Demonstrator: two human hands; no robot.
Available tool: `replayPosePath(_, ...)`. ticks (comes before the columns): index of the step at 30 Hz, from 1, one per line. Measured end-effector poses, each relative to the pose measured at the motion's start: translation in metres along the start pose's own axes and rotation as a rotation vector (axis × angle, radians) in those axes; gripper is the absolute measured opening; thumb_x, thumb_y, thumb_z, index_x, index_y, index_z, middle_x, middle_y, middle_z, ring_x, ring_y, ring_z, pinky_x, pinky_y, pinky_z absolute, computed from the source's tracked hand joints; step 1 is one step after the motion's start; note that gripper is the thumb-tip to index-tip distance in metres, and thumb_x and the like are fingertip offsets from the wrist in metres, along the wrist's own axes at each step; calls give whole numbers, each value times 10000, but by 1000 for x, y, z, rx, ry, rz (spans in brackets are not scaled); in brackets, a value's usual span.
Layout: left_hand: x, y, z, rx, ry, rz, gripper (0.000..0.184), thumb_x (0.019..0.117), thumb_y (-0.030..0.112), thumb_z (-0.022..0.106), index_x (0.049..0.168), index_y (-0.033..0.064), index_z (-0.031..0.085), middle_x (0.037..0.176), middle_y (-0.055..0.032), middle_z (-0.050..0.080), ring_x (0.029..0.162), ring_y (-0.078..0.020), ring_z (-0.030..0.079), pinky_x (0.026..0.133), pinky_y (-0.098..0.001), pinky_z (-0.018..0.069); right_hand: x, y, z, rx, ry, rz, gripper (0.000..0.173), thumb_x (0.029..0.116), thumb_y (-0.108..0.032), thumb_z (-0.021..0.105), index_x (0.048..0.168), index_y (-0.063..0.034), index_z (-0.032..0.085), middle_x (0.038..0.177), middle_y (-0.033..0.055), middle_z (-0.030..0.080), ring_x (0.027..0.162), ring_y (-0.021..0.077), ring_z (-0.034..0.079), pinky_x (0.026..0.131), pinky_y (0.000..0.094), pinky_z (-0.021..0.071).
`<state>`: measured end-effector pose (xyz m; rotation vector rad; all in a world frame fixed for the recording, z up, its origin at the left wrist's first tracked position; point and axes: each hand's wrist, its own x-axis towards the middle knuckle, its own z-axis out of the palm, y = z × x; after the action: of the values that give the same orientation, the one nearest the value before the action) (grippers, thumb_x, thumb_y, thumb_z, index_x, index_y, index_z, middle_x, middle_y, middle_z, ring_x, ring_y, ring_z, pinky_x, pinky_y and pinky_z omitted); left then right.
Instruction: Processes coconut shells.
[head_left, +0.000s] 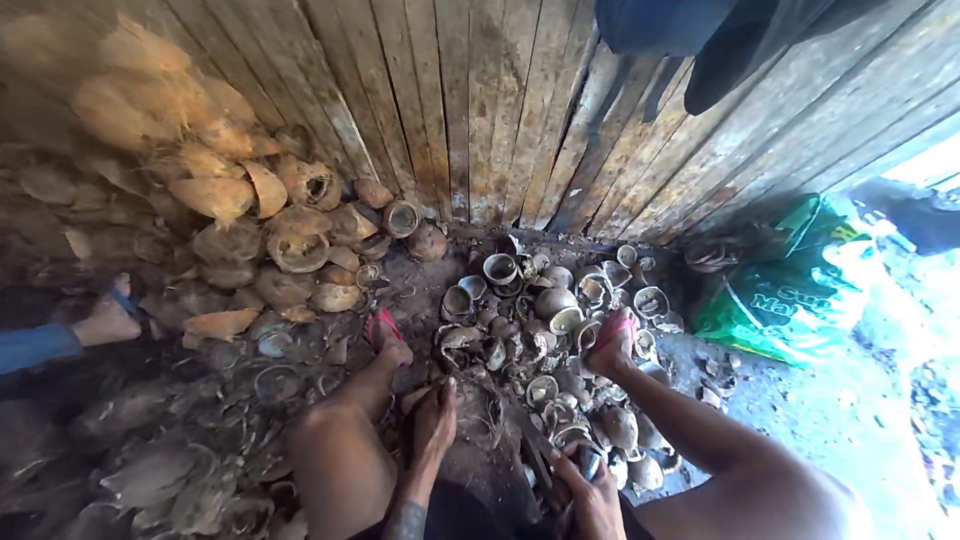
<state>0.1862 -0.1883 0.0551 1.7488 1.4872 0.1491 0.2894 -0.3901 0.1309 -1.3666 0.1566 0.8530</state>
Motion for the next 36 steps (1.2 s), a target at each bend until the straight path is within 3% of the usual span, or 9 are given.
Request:
replayPosePath(6, -4, -3, 18, 7, 111, -44, 618, 1097, 494, 318, 1329, 20, 640, 1204, -228, 692, 1166, -355, 655, 1039, -559, 475, 41, 37, 28, -124, -73, -111, 189, 887, -9, 711, 1020, 16, 580, 676, 68, 575, 460, 109, 486, 427, 277, 464)
replayPosePath(9, -13, 18, -3, -16, -62, -111, 624, 1109, 478, 315, 1414, -8, 561, 1398, -239, 596, 1345, -338, 544, 1159, -502, 366, 67, 67, 51, -312, -7, -355, 196, 764, -15, 775, 908, -11, 641, 714, 21, 649, 574, 75, 610, 540, 239, 544)
replayPosePath(13, 8, -14, 14, -60, 69, 1, 629, 1075, 521, 388, 1294, 1, 666, 1253, -220, 684, 1218, -328, 636, 1092, -522, 447, 75, 71, 50, -340, -22, -360, 207, 726, -5, 787, 872, -25, 641, 681, 20, 632, 540, 93, 585, 497, 261, 517)
replayPosePath(17, -17, 41, -23, -62, -98, -137, 545, 1115, 394, 378, 1352, -40, 607, 1347, -255, 624, 1321, -355, 558, 1152, -492, 373, 93, 64, 30, -315, -74, -199, 216, 762, -51, 808, 866, -35, 620, 629, 40, 584, 416, 120, 477, 389, 300, 446)
replayPosePath(24, -42, 91, -46, 53, -154, -175, 526, 1141, 298, 302, 1366, -96, 569, 1340, -308, 608, 1320, -402, 553, 1145, -504, 367, 60, 54, 66, -168, -28, -57, 188, 833, 17, 751, 883, -10, 571, 633, 52, 554, 435, 112, 472, 402, 273, 443)
replayPosePath(29, -7, 46, -29, 59, -154, -141, 551, 1118, 384, 356, 1327, -53, 620, 1326, -267, 633, 1313, -369, 564, 1149, -484, 376, 98, 67, 42, -371, -31, -207, 219, 714, -67, 823, 806, -44, 626, 606, 6, 573, 456, 104, 519, 423, 283, 476)
replayPosePath(33, -10, 41, -26, 80, -147, -90, 576, 1112, 415, 355, 1321, -52, 619, 1300, -261, 643, 1283, -358, 584, 1123, -480, 401, 158, 79, 4, -370, -213, -204, 299, 710, -157, 854, 825, -66, 593, 601, -1, 560, 444, 105, 498, 434, 292, 471)
replayPosePath(35, -12, 24, -14, 93, 19, 8, 580, 1101, 423, 388, 1161, -59, 704, 1114, -268, 708, 1110, -381, 672, 1012, -515, 492, 143, 74, 9, -365, -208, -189, 284, 723, -132, 859, 812, -63, 598, 592, 7, 561, 426, 106, 485, 416, 290, 460)
replayPosePath(36, -12, 34, -28, 113, -125, -59, 586, 1117, 418, 351, 1237, -58, 671, 1216, -270, 679, 1209, -375, 627, 1077, -510, 439, 127, 71, 14, -368, -169, -188, 266, 729, -126, 856, 806, -63, 609, 596, 1, 566, 435, 100, 488, 428, 286, 462)
